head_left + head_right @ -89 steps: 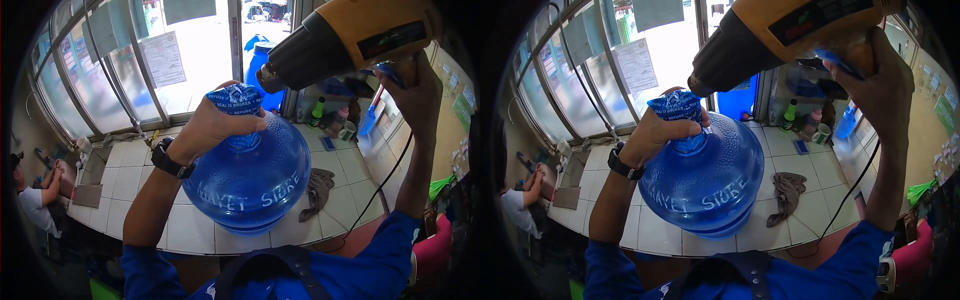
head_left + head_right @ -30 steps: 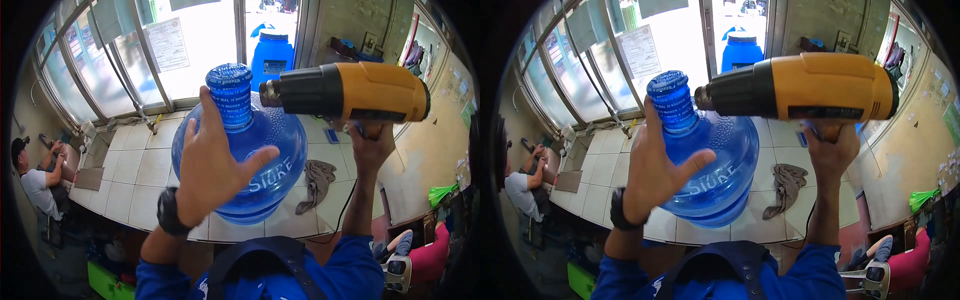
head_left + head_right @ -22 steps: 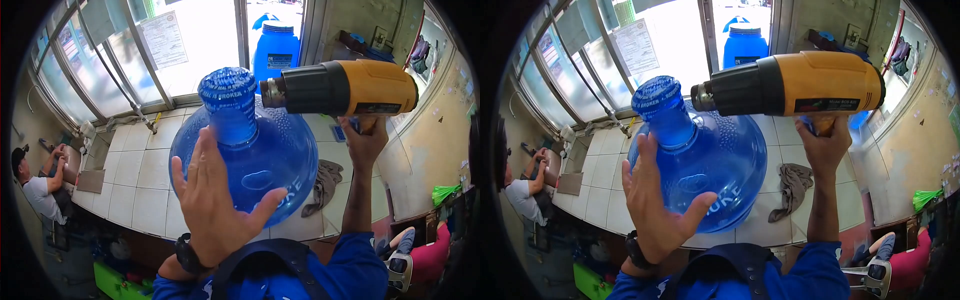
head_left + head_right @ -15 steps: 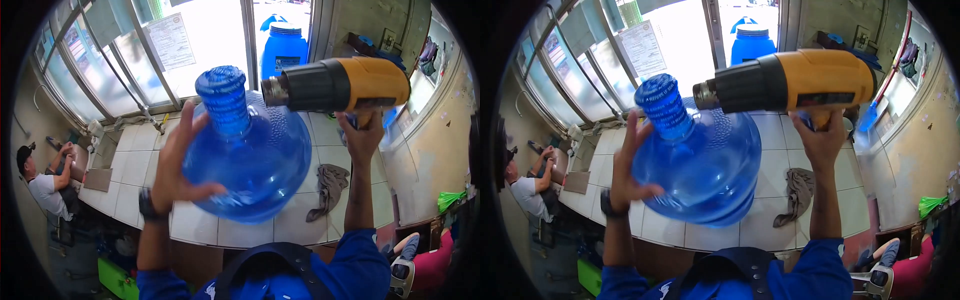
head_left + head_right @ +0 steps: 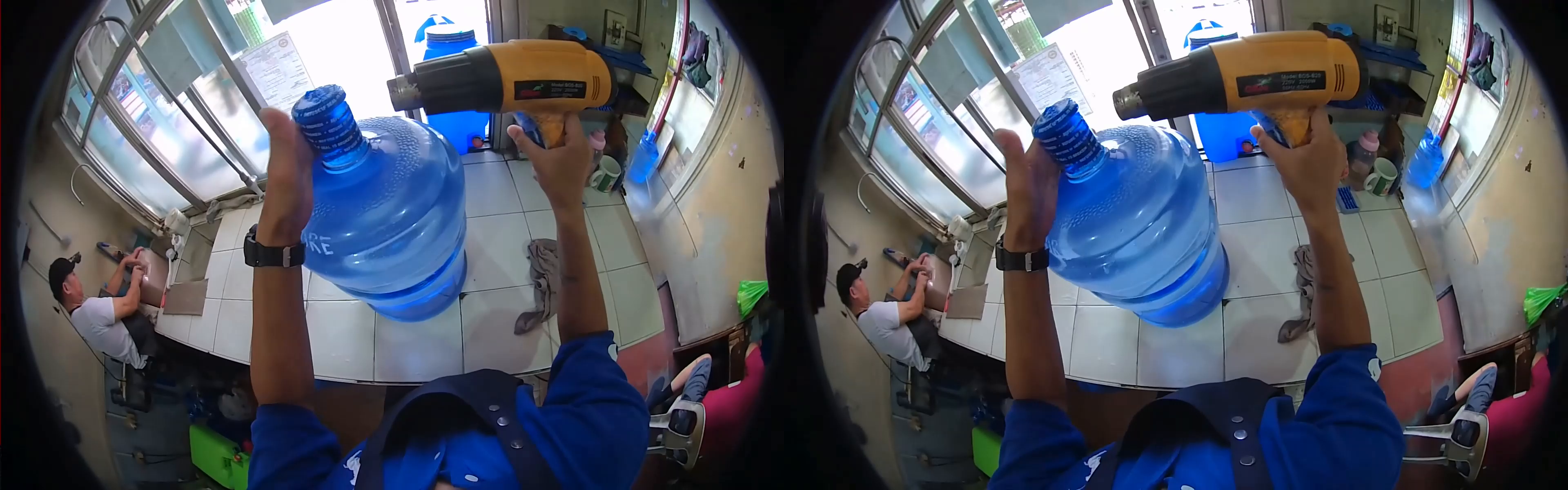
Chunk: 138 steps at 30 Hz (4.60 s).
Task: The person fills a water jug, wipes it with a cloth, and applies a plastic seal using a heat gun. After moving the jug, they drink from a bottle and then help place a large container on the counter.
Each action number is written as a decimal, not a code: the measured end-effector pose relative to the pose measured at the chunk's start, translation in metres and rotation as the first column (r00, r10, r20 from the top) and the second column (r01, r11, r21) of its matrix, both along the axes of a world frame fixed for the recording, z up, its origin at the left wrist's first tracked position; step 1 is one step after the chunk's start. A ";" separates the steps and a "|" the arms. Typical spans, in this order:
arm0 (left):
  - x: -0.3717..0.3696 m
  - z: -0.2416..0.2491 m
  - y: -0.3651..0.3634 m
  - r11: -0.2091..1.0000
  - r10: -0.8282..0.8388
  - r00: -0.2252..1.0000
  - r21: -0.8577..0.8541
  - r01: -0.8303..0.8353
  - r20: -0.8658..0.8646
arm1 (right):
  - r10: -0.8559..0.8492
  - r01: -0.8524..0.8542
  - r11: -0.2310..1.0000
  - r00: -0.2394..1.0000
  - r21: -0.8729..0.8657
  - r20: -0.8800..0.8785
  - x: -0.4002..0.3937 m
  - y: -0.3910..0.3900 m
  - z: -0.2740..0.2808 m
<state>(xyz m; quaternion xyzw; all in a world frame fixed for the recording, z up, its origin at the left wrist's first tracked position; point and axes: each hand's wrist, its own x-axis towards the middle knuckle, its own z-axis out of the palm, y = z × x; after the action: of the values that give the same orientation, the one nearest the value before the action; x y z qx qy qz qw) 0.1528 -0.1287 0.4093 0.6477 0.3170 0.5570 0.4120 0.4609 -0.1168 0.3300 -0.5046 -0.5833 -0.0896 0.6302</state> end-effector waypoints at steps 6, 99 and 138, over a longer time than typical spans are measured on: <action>-0.021 -0.008 0.009 0.912 -0.409 0.912 -0.006 0.409 0.009 | -0.056 0.055 0.998 0.998 0.040 0.031 0.010 -0.011 0.008; -0.007 0.000 0.012 0.846 -0.533 0.828 -0.112 0.521 -0.171 | -0.325 0.508 0.859 0.642 -0.068 0.695 0.219 0.144 -0.007; -0.001 0.037 0.058 0.869 0.240 0.707 0.472 0.150 -0.665 | 0.347 -0.372 0.924 0.710 -0.093 0.612 -0.016 0.024 0.139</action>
<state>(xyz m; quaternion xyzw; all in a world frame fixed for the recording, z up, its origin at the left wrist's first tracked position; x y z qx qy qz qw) 0.1521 -0.0710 0.4461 0.8850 0.3131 0.3384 0.0655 0.4450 -0.0932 0.4694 -0.3121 -0.8419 -0.1362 0.4187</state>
